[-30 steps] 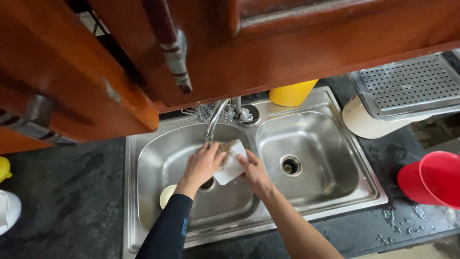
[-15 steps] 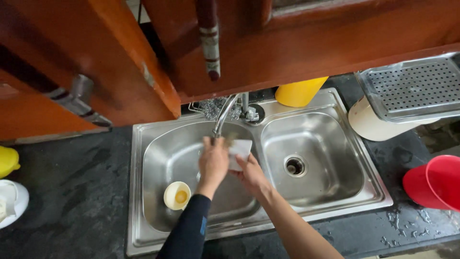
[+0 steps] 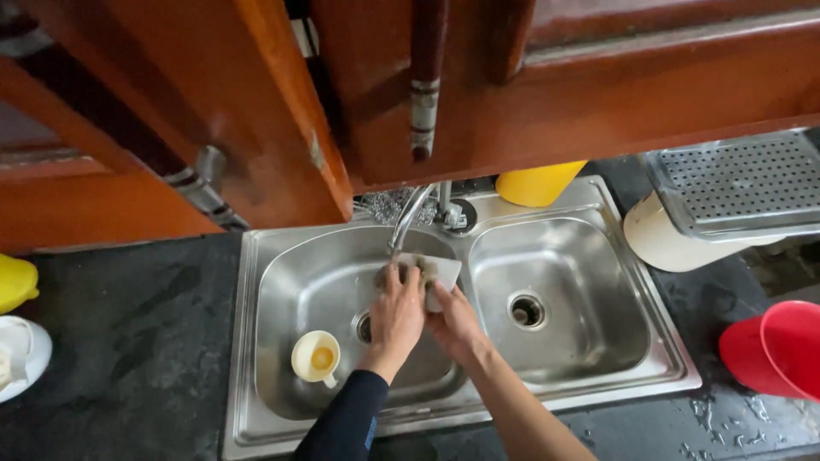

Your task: The recorder is cleaning large metal baking trays by scraping off burnt residue with a plastic scraper and then washing the scraper in a kitchen sink.

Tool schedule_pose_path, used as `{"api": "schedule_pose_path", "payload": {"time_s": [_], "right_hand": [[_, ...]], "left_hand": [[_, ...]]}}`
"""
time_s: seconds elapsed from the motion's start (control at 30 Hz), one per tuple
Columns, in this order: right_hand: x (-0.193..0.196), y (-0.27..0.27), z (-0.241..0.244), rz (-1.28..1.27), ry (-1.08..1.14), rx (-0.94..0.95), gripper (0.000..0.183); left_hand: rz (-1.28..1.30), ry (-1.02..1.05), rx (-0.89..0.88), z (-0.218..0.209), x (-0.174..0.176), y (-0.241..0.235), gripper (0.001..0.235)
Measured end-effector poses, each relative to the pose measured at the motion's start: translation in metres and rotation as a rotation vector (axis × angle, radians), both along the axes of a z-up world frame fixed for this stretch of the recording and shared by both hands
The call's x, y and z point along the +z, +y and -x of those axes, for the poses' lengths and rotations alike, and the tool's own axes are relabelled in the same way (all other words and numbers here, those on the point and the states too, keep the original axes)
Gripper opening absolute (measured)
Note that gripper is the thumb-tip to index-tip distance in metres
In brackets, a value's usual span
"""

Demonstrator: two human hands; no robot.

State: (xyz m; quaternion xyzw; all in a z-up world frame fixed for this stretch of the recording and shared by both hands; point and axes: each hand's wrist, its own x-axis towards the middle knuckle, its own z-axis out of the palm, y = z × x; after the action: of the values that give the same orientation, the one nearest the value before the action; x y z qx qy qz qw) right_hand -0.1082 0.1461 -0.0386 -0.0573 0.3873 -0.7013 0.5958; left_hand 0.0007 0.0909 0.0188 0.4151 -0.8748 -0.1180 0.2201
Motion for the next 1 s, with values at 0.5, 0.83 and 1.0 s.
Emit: {"api": "schedule_pose_path", "payload": {"time_s": [0.5, 0.83, 1.0], "right_hand": [[0.0, -0.04, -0.005, -0.031, -0.307, 0.083, 0.061], [-0.012, -0.088, -0.043, -0.026, -0.407, 0.046, 0.051], [0.053, -0.05, -0.046, 0.055, -0.487, 0.138, 0.059]], "left_hand": [[-0.44, 0.499, 0.207, -0.031, 0.005, -0.005, 0.041], [-0.181, 0.47, 0.113, -0.037, 0.011, 0.015, 0.025], [-0.503, 0.267, 0.362, -0.038, 0.01, -0.022, 0.035]]}}
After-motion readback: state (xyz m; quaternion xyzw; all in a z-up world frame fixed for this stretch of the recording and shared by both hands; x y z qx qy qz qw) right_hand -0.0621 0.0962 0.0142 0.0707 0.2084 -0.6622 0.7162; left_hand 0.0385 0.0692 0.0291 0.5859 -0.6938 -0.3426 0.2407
